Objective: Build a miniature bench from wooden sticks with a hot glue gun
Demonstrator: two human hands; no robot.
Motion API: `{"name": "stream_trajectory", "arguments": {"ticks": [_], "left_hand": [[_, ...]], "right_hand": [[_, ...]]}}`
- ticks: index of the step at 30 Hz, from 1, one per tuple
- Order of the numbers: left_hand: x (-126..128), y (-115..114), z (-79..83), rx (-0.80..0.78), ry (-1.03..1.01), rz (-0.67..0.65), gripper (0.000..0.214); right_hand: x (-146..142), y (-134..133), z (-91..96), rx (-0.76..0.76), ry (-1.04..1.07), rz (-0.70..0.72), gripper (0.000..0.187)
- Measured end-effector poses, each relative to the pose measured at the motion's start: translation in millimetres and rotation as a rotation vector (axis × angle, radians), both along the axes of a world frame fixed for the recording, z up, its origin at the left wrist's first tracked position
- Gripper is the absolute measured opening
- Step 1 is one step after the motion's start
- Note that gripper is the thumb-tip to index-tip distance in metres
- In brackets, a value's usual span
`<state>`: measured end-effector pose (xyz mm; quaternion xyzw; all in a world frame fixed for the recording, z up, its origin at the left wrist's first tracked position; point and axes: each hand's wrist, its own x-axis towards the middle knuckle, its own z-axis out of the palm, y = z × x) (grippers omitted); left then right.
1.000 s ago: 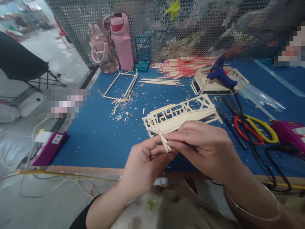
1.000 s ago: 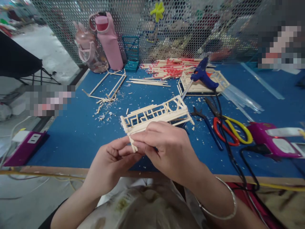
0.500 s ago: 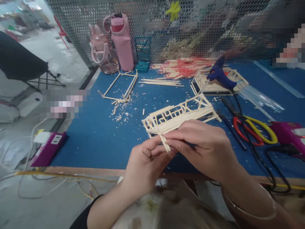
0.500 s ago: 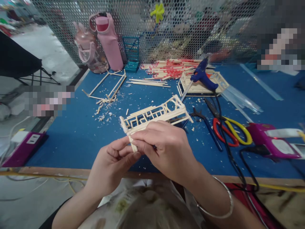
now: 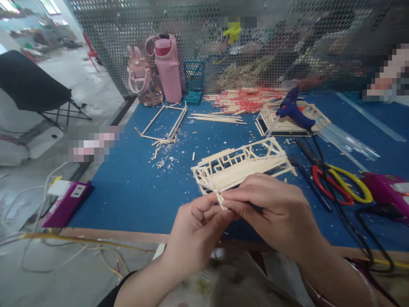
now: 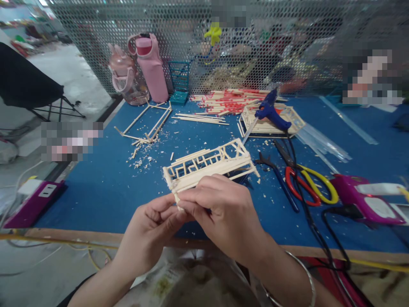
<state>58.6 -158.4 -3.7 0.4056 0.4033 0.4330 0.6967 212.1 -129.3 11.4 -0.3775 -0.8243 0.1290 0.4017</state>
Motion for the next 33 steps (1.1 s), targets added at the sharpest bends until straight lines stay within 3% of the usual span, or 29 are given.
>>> {"name": "stream_trajectory", "arguments": {"ticks": [9,19,27,33], "left_hand": [[7,-4,3.7,-0.070,-0.057,0.036,0.041],[9,-7,2.6,-0.025,-0.017,0.040,0.040],[-6,6,-1.7,0.106,0.132,0.057,0.035],[-6,9,-7.3,0.295,0.317,0.022,0.029]], "right_hand": [[1,-3,0.6,-0.017,-0.012,-0.014,0.016],[2,-5,0.1,-0.015,0.002,-0.013,0.016],[-3,-1,-16.4,0.117,0.034,0.019,0.018],[-16,-2,-20.9,0.107,0.117,-0.150,0.007]]}}
